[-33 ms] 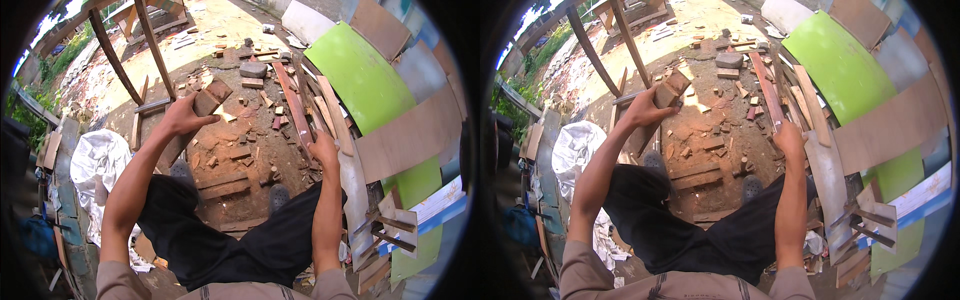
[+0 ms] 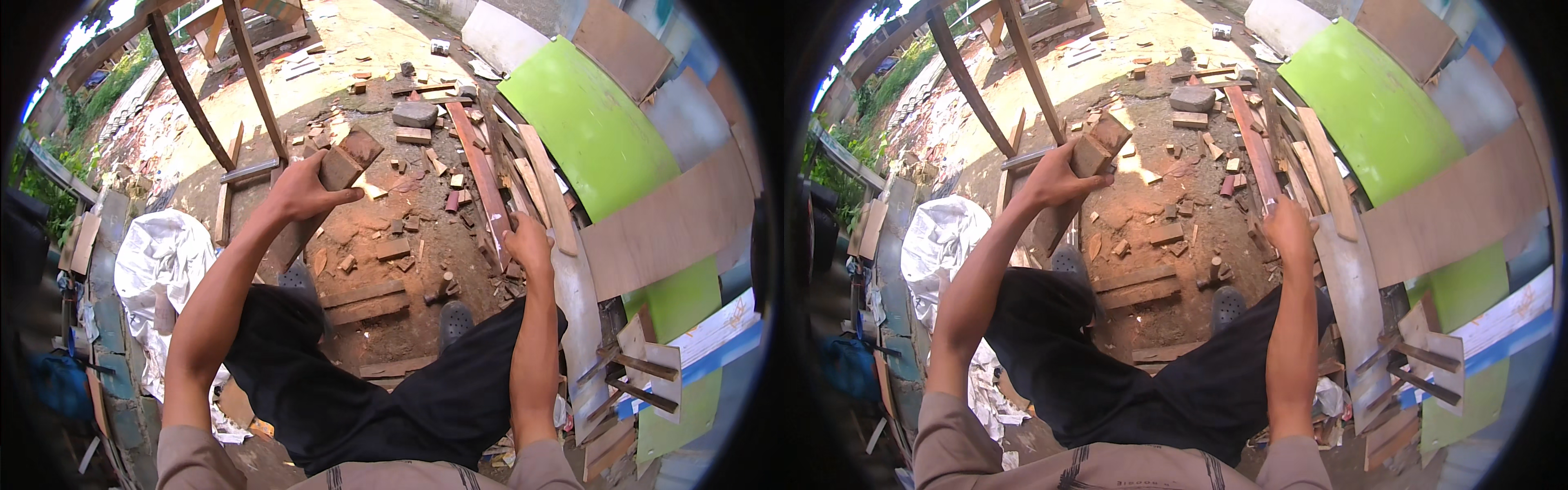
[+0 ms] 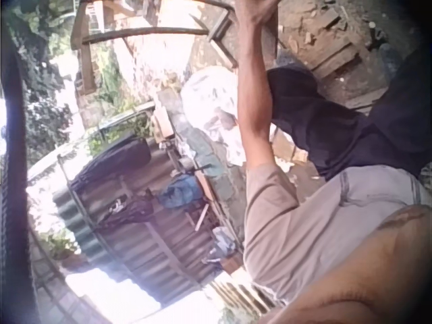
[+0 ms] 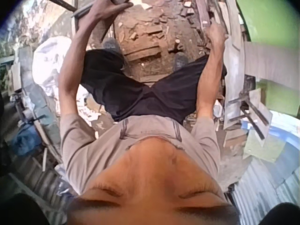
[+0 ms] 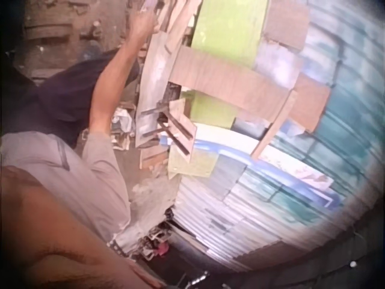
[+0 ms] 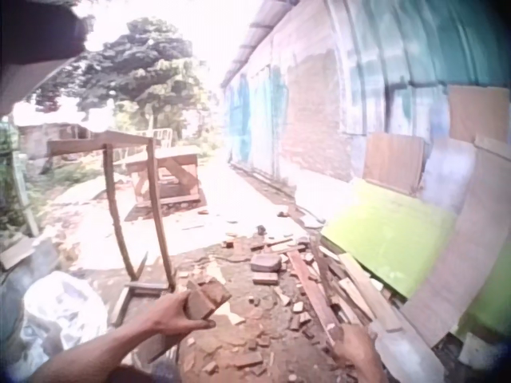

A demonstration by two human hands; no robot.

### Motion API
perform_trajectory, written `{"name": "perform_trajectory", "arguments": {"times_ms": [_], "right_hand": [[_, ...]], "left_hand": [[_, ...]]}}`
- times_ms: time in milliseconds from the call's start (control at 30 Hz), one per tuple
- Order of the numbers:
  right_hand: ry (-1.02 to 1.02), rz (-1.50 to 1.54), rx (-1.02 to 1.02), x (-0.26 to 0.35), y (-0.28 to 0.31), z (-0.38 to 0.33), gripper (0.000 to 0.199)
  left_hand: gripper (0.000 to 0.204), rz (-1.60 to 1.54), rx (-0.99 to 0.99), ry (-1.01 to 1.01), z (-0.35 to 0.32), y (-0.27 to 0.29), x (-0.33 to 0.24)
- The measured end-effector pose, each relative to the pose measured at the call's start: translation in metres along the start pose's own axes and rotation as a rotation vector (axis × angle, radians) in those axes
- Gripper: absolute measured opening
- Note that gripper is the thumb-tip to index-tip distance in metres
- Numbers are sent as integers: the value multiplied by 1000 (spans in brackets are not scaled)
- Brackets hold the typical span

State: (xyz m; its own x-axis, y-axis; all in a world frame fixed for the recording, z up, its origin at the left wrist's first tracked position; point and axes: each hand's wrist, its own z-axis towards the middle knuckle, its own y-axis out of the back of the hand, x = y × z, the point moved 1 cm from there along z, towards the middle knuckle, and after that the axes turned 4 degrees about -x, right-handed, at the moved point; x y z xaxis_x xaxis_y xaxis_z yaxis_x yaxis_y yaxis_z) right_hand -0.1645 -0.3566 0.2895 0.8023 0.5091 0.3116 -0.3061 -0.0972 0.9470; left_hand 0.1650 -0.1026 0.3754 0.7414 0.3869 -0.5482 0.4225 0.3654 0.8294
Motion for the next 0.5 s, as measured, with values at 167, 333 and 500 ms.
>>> {"name": "perform_trajectory", "arguments": {"times_ms": [167,333,500], "right_hand": [[160,607,164,40,-8,-10,60],[409,648,442,111,-11,-52,81],[519,839,451,137,-23,-71,63]], "left_hand": [[93,-42,-8,-5,-7,-11,-24],[86,-270,16,0,-11,-24,-58],[95,-460,17,-31,-16,-43,-78]]}}
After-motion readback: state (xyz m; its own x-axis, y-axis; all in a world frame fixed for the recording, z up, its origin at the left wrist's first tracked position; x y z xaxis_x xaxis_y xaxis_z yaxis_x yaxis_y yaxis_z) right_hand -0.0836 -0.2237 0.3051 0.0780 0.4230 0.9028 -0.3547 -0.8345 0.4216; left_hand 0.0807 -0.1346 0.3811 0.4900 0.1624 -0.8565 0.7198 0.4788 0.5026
